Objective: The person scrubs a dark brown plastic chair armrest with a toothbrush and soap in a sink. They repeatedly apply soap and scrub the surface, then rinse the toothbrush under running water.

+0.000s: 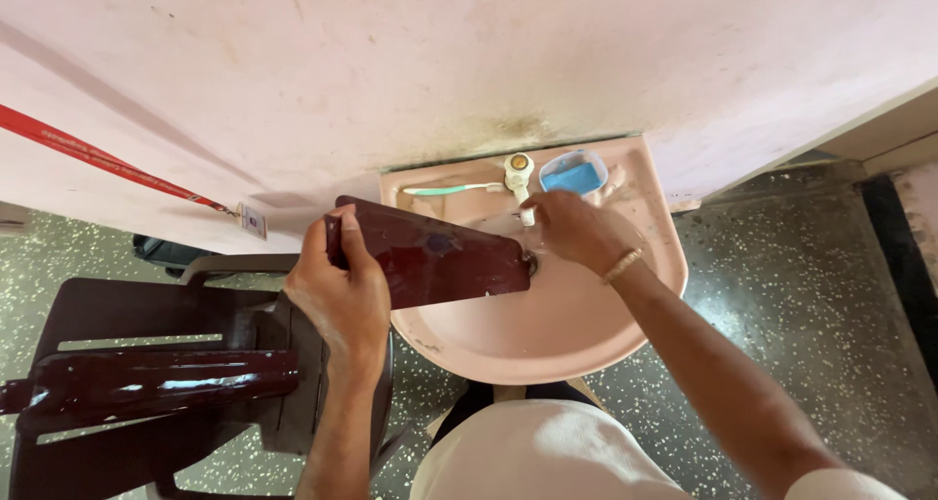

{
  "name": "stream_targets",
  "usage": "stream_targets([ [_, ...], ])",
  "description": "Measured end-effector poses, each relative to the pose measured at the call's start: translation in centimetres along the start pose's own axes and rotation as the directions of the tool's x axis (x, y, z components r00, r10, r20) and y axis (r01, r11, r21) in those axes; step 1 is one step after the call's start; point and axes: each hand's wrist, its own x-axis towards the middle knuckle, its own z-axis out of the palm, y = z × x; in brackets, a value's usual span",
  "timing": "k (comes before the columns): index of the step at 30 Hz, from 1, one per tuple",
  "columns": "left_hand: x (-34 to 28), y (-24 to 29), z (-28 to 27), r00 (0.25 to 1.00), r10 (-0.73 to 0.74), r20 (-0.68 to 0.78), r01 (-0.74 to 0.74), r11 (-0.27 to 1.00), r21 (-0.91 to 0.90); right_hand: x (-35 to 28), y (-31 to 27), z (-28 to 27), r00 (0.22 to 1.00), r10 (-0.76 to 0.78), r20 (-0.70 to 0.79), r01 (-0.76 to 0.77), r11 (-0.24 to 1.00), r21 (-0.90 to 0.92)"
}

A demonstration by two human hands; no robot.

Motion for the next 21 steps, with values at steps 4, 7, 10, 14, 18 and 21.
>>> stream_targets([
  [4,0.0,-2.0,-0.8,0.994,-0.111,-0.001,0.111,0.993,0.025,3.3,3.7,1.3,0.941,-0.309,-0.141,0.284,0.943,-0.171],
  [7,0.4,-4.1,-2.0,0.983,-0.179,-0.027,0.181,0.98,0.079,6.0,5.1,1.6,0.909,-0.411,0.062,0.393,0.8,-0.453],
  [10,0.0,-5.9,-2.9,0.984,-0.178,-0.03,0.179,0.983,0.05,8.8,5.9,1.5,0.832,-0.554,-0.044,0.406,0.659,-0.633],
  [14,-1.6,-8.4,-2.5,0.92,-0.393,-0.01,0.392,0.92,-0.012,11.1,6.2,2.9,0.967,-0.252,0.038,0.227,0.784,-0.578],
  [18,-3.5,-11.3,-0.3,0.915,-0.403,0.01,0.401,0.906,-0.137,11.4,6.2,5.1,0.953,-0.274,-0.132,0.13,0.76,-0.637],
  [21,-4.9,-13.8,1.5,0.91,-0.413,0.034,0.403,0.864,-0.302,10.5,5.7,6.3,0.961,-0.172,-0.216,0.031,0.844,-0.535],
])
